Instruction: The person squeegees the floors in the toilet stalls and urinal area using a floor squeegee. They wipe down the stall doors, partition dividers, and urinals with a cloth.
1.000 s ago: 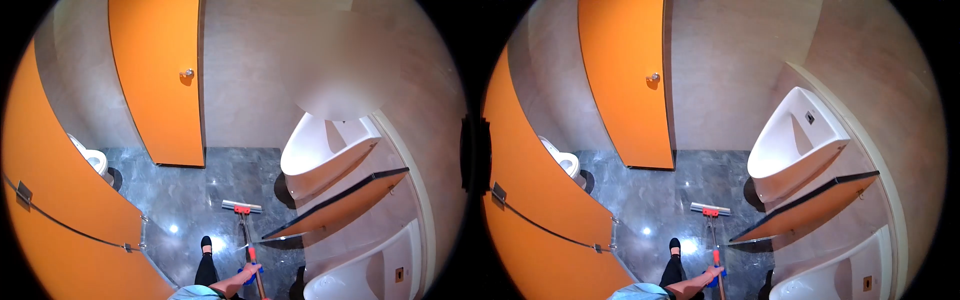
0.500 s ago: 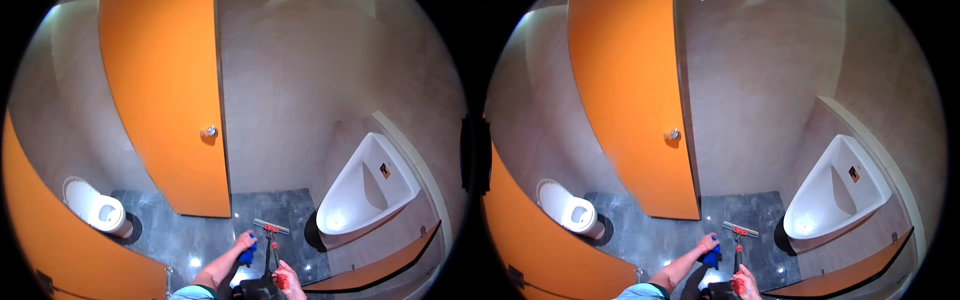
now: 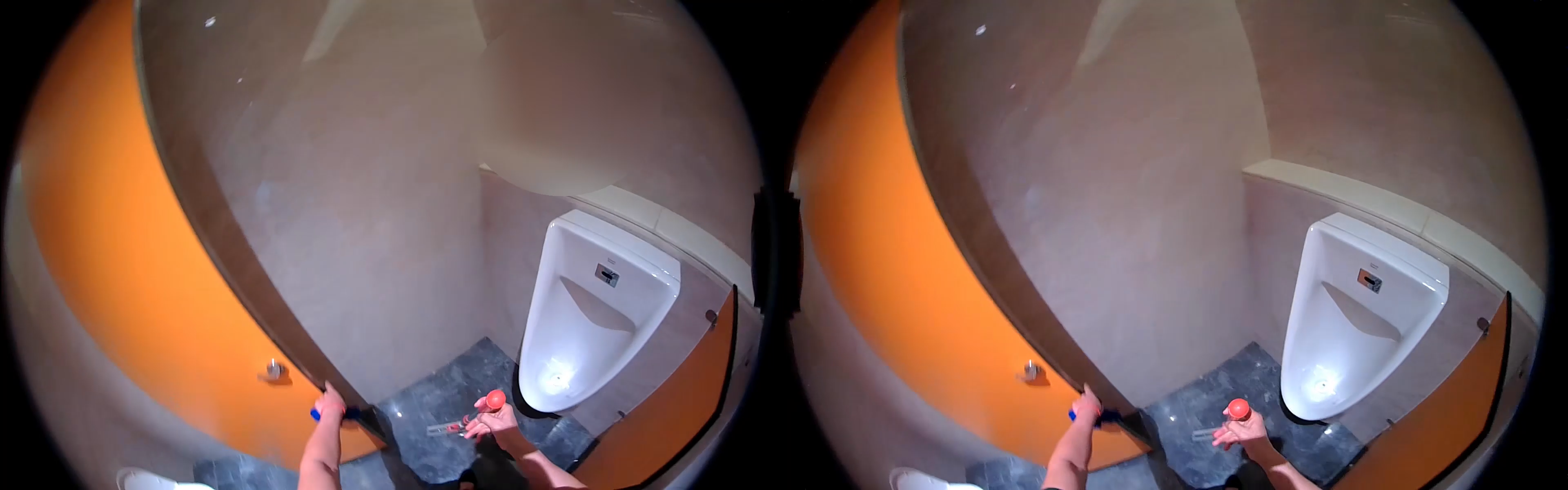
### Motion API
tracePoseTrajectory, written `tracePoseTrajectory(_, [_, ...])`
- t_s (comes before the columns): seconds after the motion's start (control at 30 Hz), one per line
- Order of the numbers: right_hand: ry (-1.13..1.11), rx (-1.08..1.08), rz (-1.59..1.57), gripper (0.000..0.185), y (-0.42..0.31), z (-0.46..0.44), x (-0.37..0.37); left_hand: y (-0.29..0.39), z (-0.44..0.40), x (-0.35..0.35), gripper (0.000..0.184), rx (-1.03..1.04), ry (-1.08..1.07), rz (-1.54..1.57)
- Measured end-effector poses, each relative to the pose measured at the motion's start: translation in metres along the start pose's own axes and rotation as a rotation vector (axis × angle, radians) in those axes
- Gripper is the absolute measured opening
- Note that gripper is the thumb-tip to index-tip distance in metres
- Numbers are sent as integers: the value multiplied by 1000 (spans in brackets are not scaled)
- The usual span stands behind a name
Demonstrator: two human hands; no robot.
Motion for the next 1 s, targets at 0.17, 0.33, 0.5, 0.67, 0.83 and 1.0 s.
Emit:
tracePoseTrajectory(0.17, [253, -332, 627, 21, -29, -99, -4, -6, -21, 46, 45, -123, -31, 66])
tracePoseTrajectory(0.33, [467, -639, 1207, 20, -23, -197, -23, -3, 16, 27, 42, -85, 18, 61])
tracePoseTrajectory(0.5, [439, -319, 983, 20, -18, -264, -26, -13, 22, 41, 68, 7, 6, 93])
tracePoseTrajectory(0.67, [335, -93, 287, 25, -12, -337, 22, -35, 56, 78, 59, -74, -207, 319])
tracePoseTrajectory(0.83, [90, -168, 243, 23, 8, -418, 110, -93, 113, 146, 60, -462, -298, 602])
tracePoseTrajectory(1.0, [-107, -25, 256, 20, 33, -498, 186, -122, 155, 153, 72, -703, -94, 745])
Point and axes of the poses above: each hand's wrist, its own z-axis away from the middle knuckle, its own x-axis out of the palm, y = z × x, the point moved 3 cm from there along -z, towards the middle knuckle, and after that the axes turned 4 degrees about -x, right-handed, at the moved point
